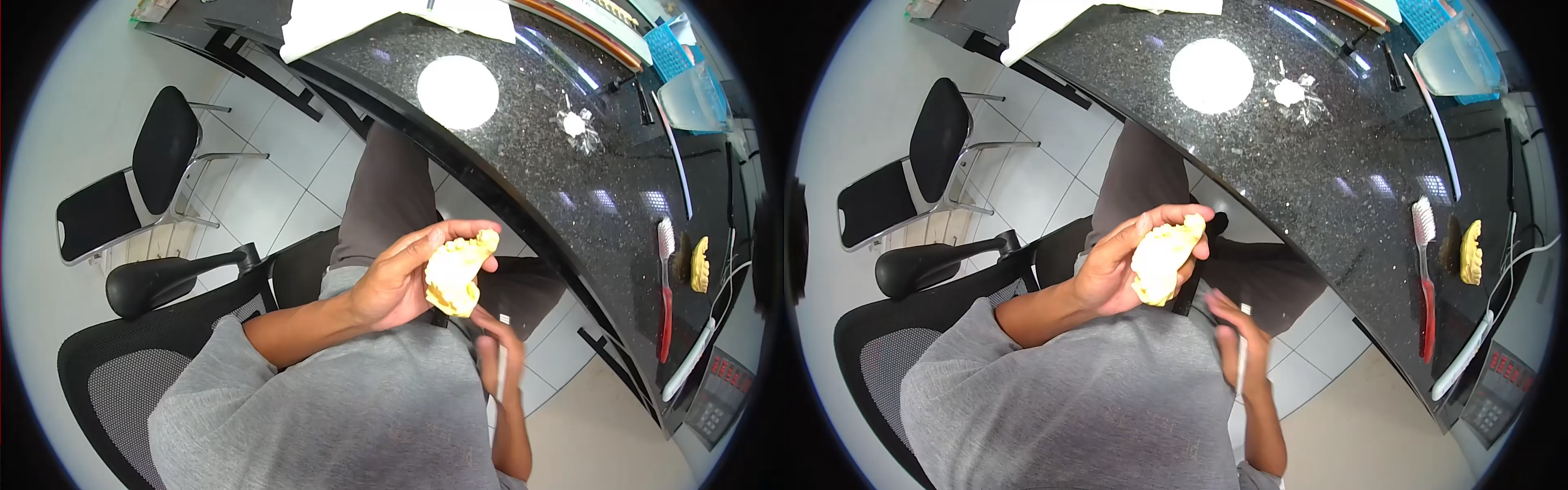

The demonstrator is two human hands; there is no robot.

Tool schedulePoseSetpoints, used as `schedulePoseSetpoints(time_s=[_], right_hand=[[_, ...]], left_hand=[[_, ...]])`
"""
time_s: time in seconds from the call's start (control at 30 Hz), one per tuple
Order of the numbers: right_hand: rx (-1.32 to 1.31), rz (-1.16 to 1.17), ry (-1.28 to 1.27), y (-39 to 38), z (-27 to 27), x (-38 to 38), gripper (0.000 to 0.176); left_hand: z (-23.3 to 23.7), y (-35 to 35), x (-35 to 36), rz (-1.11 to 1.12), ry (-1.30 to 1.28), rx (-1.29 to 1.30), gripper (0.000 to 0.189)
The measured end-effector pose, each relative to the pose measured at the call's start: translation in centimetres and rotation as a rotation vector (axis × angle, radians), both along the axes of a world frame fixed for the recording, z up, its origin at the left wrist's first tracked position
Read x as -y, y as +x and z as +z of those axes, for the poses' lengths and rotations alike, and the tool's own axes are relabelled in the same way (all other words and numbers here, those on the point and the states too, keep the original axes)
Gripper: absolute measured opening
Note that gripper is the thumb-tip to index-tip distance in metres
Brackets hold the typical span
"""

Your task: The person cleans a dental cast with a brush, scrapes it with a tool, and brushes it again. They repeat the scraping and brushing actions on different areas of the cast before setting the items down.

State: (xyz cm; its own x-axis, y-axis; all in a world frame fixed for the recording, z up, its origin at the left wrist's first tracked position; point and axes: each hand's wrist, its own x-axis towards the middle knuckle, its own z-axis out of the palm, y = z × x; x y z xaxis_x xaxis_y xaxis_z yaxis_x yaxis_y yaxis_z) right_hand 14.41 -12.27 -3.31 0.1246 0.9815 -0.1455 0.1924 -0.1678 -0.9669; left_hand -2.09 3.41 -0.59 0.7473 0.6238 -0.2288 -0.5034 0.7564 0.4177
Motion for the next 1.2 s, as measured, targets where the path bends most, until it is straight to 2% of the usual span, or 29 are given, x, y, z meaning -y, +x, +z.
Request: schedulePoseSetpoints(time_s=[0.07,0.17,0.23,0.27,0.3,0.37,0.43,0.5,0.53,0.6,0.63,0.7,0.73,0.77,0.83,0.87,0.9,0.97,1.0,1.03,1.13,1.2], right_hand=[[-0.193,0.177,-0.163,-1.4,-2.5,-0.6,0.021],[-0.025,0.461,-0.062,-2.1,-3.9,-2.8,0.028],[-0.004,0.394,-0.012,-2.0,-5.5,-3.3,0.031],[-0.081,0.27,-0.197,-1.7,-5.6,-3.1,0.036],[-0.074,0.275,-0.196,-1.1,-6.9,-2.5,0.036],[0.111,0.291,-0.281,1.6,-11.5,-0.3,0.034],[0.471,0.274,-0.405,4.7,-13.3,0.4,0.032],[1.041,0.19,-0.064,7.7,-15.2,1.2,0.032],[1.036,0.197,-0.062,7.8,-14.9,1.9,0.032],[0.599,-0.221,-0.164,7.9,-12.5,3.2,0.043],[0.603,-0.232,-0.165,7.4,-11.4,3.8,0.043],[0.442,-0.186,-0.078,5.7,-8.9,4.6,0.061],[0.521,-0.186,0.052,4.2,-6.1,3.2,0.073],[0.52,-0.195,0.048,3.6,-4.8,2.8,0.073],[0.417,-0.293,0.179,2.8,-3.0,2.3,0.073],[0.357,-0.35,0.242,2.7,-1.8,1.7,0.059],[0.355,-0.355,0.242,2.3,-0.8,1.0,0.059],[0.254,-0.558,0.469,1.3,1.2,-0.3,0.041],[0.119,-0.539,0.582,1.2,2.6,-1.2,0.034],[0.119,-0.543,0.578,1.2,3.7,-1.6,0.034],[0.111,-0.304,0.739,0.8,6.5,-2.9,0.031],[0.153,-0.266,0.704,-0.3,7.4,-3.3,0.029]], left_hand=[[0.0,0.1,-0.2,0.002,0.004,0.004,0.059],[0.5,0.0,0.2,-0.031,-0.024,0.009,0.059],[0.7,0.3,0.3,-0.045,0.045,0.045,0.06],[0.9,0.5,0.3,-0.046,0.052,0.054,0.06],[1.1,0.5,0.5,-0.06,0.032,0.064,0.061],[1.4,0.5,0.6,-0.078,-0.011,0.079,0.062],[1.4,0.4,0.6,-0.094,-0.012,0.121,0.061],[1.5,0.4,0.6,-0.131,-0.141,0.213,0.061],[1.5,0.3,0.7,-0.124,-0.143,0.21,0.061],[1.4,0.2,0.6,-0.157,-0.144,0.231,0.061],[1.4,0.4,0.5,-0.169,-0.143,0.235,0.061],[1.4,0.5,0.4,-0.186,-0.153,0.244,0.062],[1.4,0.7,0.5,-0.196,-0.158,0.244,0.062],[1.3,1.0,0.5,-0.19,-0.146,0.211,0.063],[1.6,1.4,0.6,-0.187,-0.134,0.174,0.064],[2.1,1.7,0.6,-0.188,-0.129,0.102,0.065],[2.5,1.8,0.6,-0.189,-0.122,0.03,0.066],[2.7,1.8,0.7,-0.213,-0.097,0.021,0.068],[2.7,1.8,0.9,-0.232,-0.072,0.015,0.071],[2.5,1.7,1.0,-0.235,-0.076,0.013,0.071],[2.1,1.6,1.4,-0.282,-0.004,0.066,0.075],[2.3,1.6,1.5,-0.287,0.003,0.071,0.074]])
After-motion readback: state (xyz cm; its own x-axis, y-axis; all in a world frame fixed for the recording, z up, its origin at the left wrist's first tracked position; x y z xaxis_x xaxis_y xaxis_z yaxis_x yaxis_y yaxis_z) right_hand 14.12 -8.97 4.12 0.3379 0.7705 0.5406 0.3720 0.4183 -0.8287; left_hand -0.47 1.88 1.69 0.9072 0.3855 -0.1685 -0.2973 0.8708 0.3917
